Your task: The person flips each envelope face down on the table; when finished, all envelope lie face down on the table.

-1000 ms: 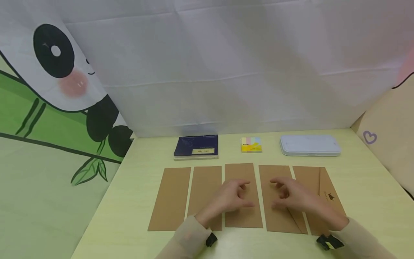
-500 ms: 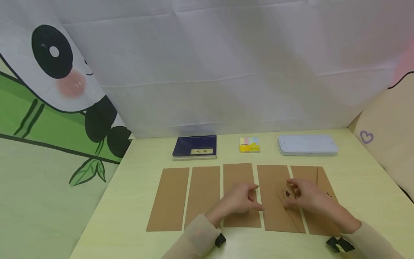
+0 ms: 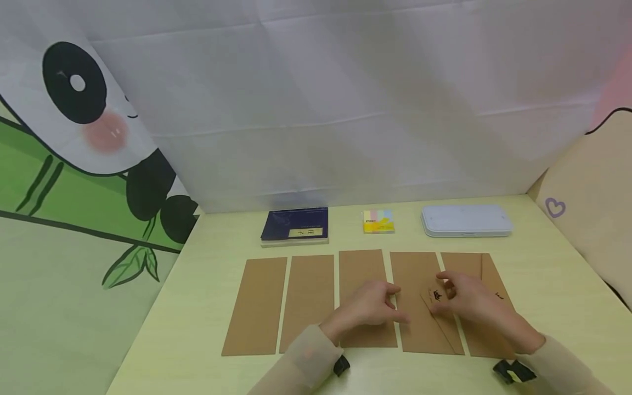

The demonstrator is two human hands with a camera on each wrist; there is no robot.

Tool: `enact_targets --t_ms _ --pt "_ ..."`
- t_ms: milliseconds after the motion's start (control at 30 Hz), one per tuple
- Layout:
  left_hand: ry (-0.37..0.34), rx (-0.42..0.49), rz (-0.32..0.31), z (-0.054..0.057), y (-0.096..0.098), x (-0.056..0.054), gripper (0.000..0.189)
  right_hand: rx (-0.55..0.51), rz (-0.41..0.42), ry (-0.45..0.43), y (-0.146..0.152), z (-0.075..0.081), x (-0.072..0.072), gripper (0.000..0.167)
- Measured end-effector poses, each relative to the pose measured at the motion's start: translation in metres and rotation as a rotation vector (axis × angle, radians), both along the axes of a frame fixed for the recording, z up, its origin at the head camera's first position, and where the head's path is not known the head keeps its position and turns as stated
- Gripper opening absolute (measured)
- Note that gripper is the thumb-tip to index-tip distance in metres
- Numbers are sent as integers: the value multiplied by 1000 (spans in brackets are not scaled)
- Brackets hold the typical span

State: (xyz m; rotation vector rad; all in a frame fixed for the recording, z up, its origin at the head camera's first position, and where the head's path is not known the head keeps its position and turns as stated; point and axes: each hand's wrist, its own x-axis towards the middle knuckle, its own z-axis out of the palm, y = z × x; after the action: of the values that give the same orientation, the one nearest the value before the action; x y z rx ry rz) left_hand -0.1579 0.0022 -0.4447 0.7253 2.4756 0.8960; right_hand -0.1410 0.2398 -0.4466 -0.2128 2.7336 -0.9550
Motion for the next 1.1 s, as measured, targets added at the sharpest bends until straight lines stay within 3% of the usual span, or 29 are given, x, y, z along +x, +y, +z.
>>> enact_targets --t_ms 333,533,733,900,1100 --pt "-10 -34 -1 3 5 -2 62 12 -50 -27 -3 3 -3 88" --pt "-21 -5 -2 4 6 -3 33 4 -91 -47 -4 3 -4 87" --pt "-4 -6 4 2 7 -1 42 -4 -99 -29 -6 3 -1 85" --pt "-3 -8 8 2 7 0 43 -66 -106 -42 -4 3 0 87" --pt "6 3 21 3 8 2 40 -195 -44 -3 4 2 -2 67"
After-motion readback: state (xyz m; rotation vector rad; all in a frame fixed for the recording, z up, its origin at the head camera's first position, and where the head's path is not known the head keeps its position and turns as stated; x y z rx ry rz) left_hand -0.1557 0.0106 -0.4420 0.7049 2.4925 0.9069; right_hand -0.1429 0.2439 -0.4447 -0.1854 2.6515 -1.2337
